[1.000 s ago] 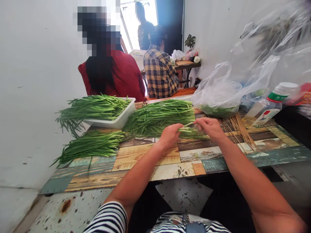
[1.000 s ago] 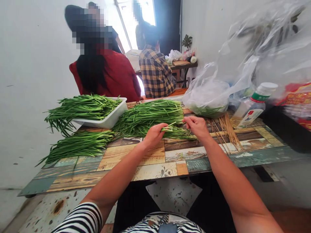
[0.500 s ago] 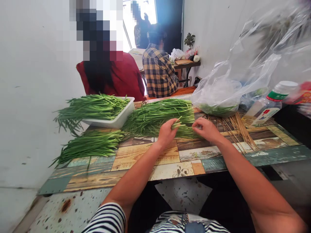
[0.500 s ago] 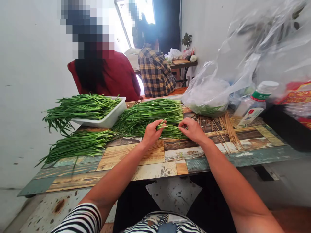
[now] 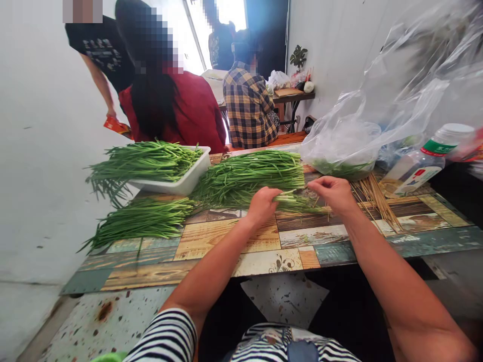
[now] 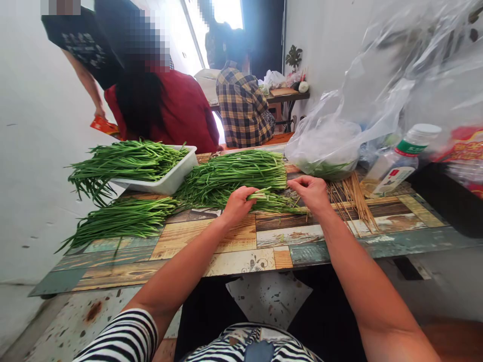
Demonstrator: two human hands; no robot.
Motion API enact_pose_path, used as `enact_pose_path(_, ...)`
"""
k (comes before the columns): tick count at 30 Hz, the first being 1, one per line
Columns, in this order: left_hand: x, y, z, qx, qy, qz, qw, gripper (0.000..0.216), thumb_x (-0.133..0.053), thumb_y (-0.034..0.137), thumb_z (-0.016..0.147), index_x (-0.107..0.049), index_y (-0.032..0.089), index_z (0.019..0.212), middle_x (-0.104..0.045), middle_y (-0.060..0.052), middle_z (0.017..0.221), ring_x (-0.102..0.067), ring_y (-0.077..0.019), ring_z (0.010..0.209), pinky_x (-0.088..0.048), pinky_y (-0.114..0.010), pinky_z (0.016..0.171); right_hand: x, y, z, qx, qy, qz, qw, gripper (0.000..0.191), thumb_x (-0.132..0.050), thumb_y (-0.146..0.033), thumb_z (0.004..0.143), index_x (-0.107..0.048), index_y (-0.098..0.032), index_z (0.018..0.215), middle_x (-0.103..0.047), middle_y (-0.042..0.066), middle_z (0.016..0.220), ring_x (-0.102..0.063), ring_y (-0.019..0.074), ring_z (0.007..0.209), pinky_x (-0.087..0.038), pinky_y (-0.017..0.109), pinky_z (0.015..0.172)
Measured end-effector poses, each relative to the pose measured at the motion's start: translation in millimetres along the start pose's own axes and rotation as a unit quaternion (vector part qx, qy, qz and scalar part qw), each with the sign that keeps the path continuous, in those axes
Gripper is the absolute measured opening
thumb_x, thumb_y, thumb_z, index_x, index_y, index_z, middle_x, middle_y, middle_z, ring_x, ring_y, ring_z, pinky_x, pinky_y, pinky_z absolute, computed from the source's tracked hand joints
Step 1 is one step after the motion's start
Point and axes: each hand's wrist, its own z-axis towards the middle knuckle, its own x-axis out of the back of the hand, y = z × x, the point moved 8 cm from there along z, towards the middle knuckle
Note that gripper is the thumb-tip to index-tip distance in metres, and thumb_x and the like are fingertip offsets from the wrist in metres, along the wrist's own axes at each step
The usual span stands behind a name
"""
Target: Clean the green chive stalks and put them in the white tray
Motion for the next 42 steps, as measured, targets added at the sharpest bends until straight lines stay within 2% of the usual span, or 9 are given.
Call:
enact_pose_path(3,8.9,-5.9,-0.6,0.032,0.035,-0.024,0.999,0.022,-0.051,0.008,0.08,-0.068,0.019,0.086,-0.062,0.0,0.072,-0.055,-0.0156,0.075,-0.044,-0.026,0.075,-5.1,-0.2,1.4,0.001,-0.034,-0.112,0.993,0.031,-0.06,-0.042,0.079,-0.069,-0.018,0.062,-0.061,0.002,0.057,-0.054,0.0159,0.055,-0.038,0.028,0.055)
enact_pose_path(6,13.4,-7.1,-1.1,0.037,0.06,-0.045,0.996,0.022,-0.048,0.009,0.082,-0.067,0.019,0.087,-0.06,0.001,0.069,-0.055,-0.0149,0.074,-0.043,-0.025,0.074,-28.5,-7.4,-3.8,0.082,-0.118,-0.223,0.964,0.016,-0.065,-0.027,0.076,-0.07,-0.018,0.063,-0.064,0.004,0.07,-0.059,0.018,0.068,-0.041,0.028,0.064)
enact_pose_path(11,15.0,-12.4,-1.2,0.042,0.096,-0.106,0.989,0.021,-0.045,0.017,0.089,-0.066,0.017,0.091,-0.065,0.0,0.074,-0.057,-0.0128,0.072,-0.044,-0.023,0.07,-45.9,0.9,-9.1,0.159,-0.151,-0.292,0.931,0.009,-0.063,-0.019,0.079,-0.071,-0.018,0.075,-0.063,0.008,0.085,-0.058,0.0205,0.085,-0.043,0.029,0.075)
enact_pose_path(20,15.7,-15.4,-1.7,0.028,0.122,-0.118,0.985,0.021,-0.048,0.021,0.091,-0.068,0.018,0.097,-0.072,-0.004,0.098,-0.064,-0.0151,0.09,-0.047,-0.025,0.082,-18.0,-29.1,-12.0,0.23,-0.043,-0.158,0.959,0.015,-0.052,-0.024,0.086,-0.065,-0.018,0.082,-0.064,0.007,0.086,-0.058,0.0199,0.083,-0.044,0.031,0.078)
enact_pose_path(23,14.1,-11.2,-1.5,-0.002,0.119,-0.099,0.988,0.023,-0.047,0.021,0.092,-0.069,0.016,0.099,-0.071,-0.006,0.1,-0.063,-0.0166,0.095,-0.047,-0.029,0.088,-21.0,-37.0,-16.2,0.204,-0.057,-0.132,0.968,0.016,-0.051,-0.027,0.086,-0.065,-0.019,0.085,-0.067,0.006,0.083,-0.06,0.0188,0.077,-0.045,0.03,0.072)
enact_pose_path(28,0.0,1.0,-0.5,-0.046,0.036,-0.067,0.996,0.022,-0.05,0.018,0.089,-0.07,0.021,0.098,-0.071,-0.004,0.101,-0.062,-0.0171,0.095,-0.047,-0.031,0.09,-29.2,-25.4,-16.5,0.185,-0.104,-0.147,0.966,0.02,-0.052,-0.033,0.087,-0.067,-0.021,0.087,-0.069,0.005,0.085,-0.061,0.0186,0.077,-0.044,0.029,0.072)
enact_pose_path(32,19.9,-5.6,-3.0,0.004,0.133,-0.088,0.987,0.026,-0.044,0.021,0.092,-0.07,0.018,0.096,-0.071,-0.006,0.099,-0.063,-0.0165,0.093,-0.048,-0.029,0.087,1.6,-0.5,-2.1,0.108,0.011,-0.269,0.957,0.02,-0.057,-0.033,0.085,-0.07,-0.019,0.089,-0.067,0.01,0.086,-0.059,0.023,0.08,-0.043,0.033,0.072)
enact_pose_path(35,28.3,-17.3,-5.9,0.057,0.178,-0.12,0.975,0.029,-0.042,0.029,0.094,-0.068,0.016,0.099,-0.071,-0.003,0.083,-0.064,-0.0137,0.077,-0.049,-0.024,0.075,12.6,-5.5,0.0,0.115,0.056,-0.336,0.933,0.019,-0.061,-0.03,0.081,-0.072,-0.017,0.09,-0.065,0.013,0.091,-0.057,0.0264,0.085,-0.042,0.036,0.075)
enact_pose_path(42,22.9,-18.4,-6.6,0.035,0.185,-0.115,0.975,0.026,-0.047,0.027,0.093,-0.069,0.016,0.098,-0.072,-0.005,0.097,-0.066,-0.0158,0.09,-0.048,-0.025,0.082,-40.4,-6.6,-13.6,0.201,-0.181,-0.314,0.91,0.014,-0.062,-0.022,0.081,-0.072,-0.019,0.073,-0.064,0.006,0.078,-0.058,0.0207,0.082,-0.042,0.031,0.076)
